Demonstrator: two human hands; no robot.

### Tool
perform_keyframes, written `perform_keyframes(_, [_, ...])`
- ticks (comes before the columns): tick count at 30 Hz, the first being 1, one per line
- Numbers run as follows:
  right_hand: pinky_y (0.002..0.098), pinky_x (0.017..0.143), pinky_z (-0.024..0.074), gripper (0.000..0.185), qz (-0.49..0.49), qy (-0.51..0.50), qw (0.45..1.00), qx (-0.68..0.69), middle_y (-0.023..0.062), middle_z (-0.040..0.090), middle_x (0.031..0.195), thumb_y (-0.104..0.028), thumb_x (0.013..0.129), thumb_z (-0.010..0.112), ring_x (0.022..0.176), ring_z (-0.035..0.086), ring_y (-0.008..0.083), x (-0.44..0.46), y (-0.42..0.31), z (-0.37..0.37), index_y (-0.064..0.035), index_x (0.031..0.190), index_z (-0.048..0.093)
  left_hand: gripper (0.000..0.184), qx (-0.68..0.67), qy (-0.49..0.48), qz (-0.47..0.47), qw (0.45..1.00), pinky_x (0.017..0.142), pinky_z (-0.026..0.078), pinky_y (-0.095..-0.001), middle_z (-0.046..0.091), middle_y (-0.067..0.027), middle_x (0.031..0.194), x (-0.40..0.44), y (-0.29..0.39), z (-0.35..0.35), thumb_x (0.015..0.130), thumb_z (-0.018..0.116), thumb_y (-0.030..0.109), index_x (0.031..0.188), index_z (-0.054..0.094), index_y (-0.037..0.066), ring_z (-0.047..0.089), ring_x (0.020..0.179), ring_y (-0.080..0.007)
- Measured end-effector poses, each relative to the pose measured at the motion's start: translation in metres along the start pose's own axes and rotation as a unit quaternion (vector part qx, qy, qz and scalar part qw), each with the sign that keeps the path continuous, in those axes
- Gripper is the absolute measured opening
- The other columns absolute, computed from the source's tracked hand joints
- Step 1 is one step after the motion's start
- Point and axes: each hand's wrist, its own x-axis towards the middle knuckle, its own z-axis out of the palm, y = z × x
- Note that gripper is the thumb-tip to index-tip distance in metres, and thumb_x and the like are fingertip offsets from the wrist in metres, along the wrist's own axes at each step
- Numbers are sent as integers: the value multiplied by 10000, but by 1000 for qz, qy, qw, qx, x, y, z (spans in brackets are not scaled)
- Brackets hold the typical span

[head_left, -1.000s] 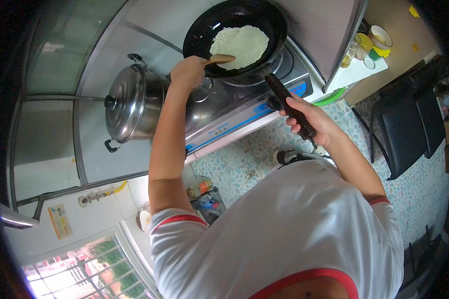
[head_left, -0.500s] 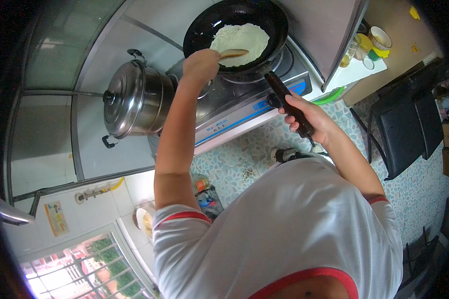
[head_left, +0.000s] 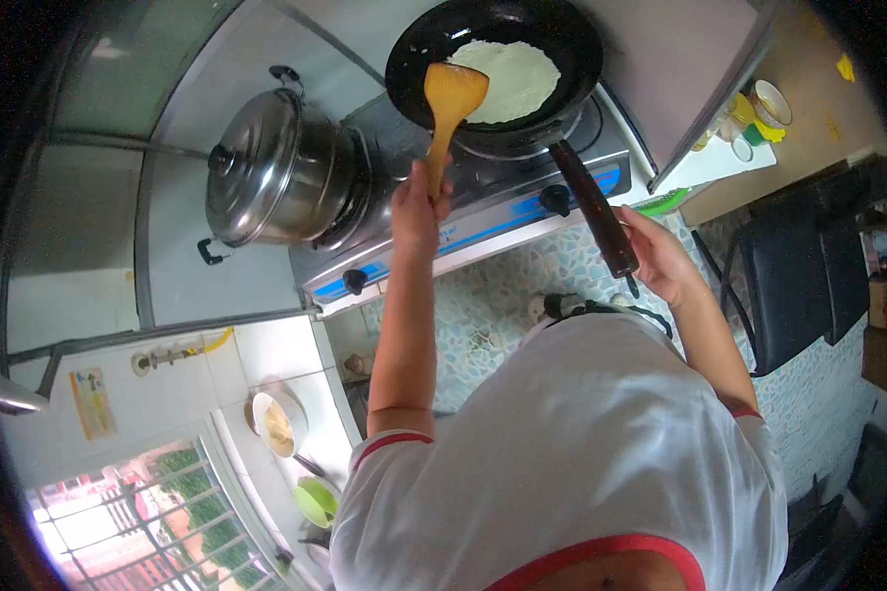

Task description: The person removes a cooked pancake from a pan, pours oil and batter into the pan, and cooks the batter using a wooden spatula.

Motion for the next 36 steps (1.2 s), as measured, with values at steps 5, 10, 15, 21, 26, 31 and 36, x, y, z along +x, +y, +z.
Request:
perform_keyframes(5, [319,742,492,382,1,51,998,-35,121,596,928,-322,878,453,803,598,208,-6,-5,24,-1,1081,495,425,-41,63,-8,997,425,253,-171,440,25,606,-27,-31,-1,898,387,408,1014,579,48,340,481,-41])
perform_keyframes(10, [311,662,533,378,13,31,998,-47,128,585,926,-332,870,468,810,595,185,11,-1,23,-46,1115,485,199,-124,-2,-24,992,426,262,-179,379,52,609,-49,-55,2,851,525,203,951,583,41,321,496,-46])
perform_keyframes(15, [309,722,513,481,63,-90,994,29,127,532,981,-284,878,476,834,565,198,21,-14,16,-30,1263,339,188,-106,-1,7,994,443,309,-186,453,34,600,-76,-65,13,851,538,227,869,557,41,388,509,-48])
perform_keyframes(21, [270,722,468,466,144,-157,974,82,94,482,1016,-280,902,424,853,492,154,54,-32,8,-37,1281,304,217,-24,34,48,998,492,378,-220,518,7,629,-98,-74,8,843,549,256,802,528,43,457,549,-63])
perform_keyframes(26, [210,585,422,423,206,-176,953,132,6,439,795,-300,889,463,648,440,64,63,-35,14,-41,1213,379,250,13,61,92,994,532,397,-237,517,-5,623,-116,-74,-3,842,551,282,790,518,39,481,579,-73])
perform_keyframes(31, [151,410,329,313,224,-225,928,198,-37,362,635,-279,883,482,471,355,25,62,-24,25,-14,1032,409,227,6,77,122,990,527,377,-267,447,3,604,-130,-68,-14,847,546,246,782,505,33,430,579,-87])
perform_keyframes(36, [156,367,291,315,163,-201,961,94,-25,347,613,-290,896,452,438,308,20,89,-41,-24,-23,1041,368,221,2,81,137,987,528,378,-286,435,-28,602,-133,-71,-29,844,547,225,788,493,19,427,580,-103])
